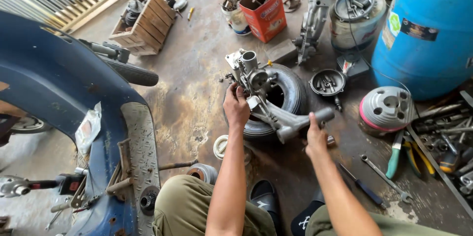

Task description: The person sits on the floor and uses a socket wrench to tighten bolts on a disassembled engine block resting on a tire. They manipulate the engine casing and use the tool to secure components.

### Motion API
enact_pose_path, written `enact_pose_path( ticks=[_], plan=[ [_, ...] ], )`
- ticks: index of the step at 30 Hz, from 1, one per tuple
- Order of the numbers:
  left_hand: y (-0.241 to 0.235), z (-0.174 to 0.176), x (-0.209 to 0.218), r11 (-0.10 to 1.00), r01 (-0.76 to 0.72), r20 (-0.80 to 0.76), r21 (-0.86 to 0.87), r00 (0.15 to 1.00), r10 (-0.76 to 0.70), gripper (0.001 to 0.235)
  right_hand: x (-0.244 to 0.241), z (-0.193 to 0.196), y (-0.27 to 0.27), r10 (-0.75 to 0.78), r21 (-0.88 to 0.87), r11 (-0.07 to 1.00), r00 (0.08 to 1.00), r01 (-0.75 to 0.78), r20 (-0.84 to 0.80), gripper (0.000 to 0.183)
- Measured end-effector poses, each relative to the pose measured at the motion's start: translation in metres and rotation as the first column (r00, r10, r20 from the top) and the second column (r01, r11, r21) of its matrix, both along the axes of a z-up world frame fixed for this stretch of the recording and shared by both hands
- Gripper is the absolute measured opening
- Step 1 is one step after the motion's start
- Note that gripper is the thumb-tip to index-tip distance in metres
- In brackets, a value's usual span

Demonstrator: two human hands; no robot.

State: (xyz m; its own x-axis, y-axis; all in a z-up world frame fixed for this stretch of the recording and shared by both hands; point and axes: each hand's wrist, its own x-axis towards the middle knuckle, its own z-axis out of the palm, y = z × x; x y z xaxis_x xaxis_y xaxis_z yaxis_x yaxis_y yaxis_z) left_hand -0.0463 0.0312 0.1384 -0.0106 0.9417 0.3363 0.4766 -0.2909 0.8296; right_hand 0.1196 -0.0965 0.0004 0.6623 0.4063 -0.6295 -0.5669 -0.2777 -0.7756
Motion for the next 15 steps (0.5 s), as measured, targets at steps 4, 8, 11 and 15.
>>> enact_pose_path(
  ticks=[4, 8, 11, 15],
  plan=[
    [0.002, -0.002, -0.015, 0.999, -0.038, 0.002, 0.006, 0.999, 0.038, 0.029, -0.041, -0.014, -0.010, -0.051, -0.042, 0.998, 0.998, 0.050, -0.030, 0.102],
    [0.001, -0.011, -0.036, 0.999, 0.053, 0.096, -0.007, 0.994, -0.052, 0.032, -0.073, 0.000, -0.025, -0.129, -0.008, 0.992, 0.989, 0.128, -0.071, 0.097],
    [-0.006, -0.008, -0.041, 0.996, 0.093, 0.090, -0.014, 0.992, -0.091, 0.033, -0.079, 0.010, -0.034, -0.097, -0.020, 0.995, 0.995, 0.096, -0.024, 0.094],
    [-0.016, -0.006, -0.043, 0.994, 0.111, 0.085, -0.012, 0.990, -0.110, 0.034, -0.067, -0.037, -0.047, -0.023, -0.199, 0.978, 0.977, 0.067, 0.213, 0.089]
  ],
)
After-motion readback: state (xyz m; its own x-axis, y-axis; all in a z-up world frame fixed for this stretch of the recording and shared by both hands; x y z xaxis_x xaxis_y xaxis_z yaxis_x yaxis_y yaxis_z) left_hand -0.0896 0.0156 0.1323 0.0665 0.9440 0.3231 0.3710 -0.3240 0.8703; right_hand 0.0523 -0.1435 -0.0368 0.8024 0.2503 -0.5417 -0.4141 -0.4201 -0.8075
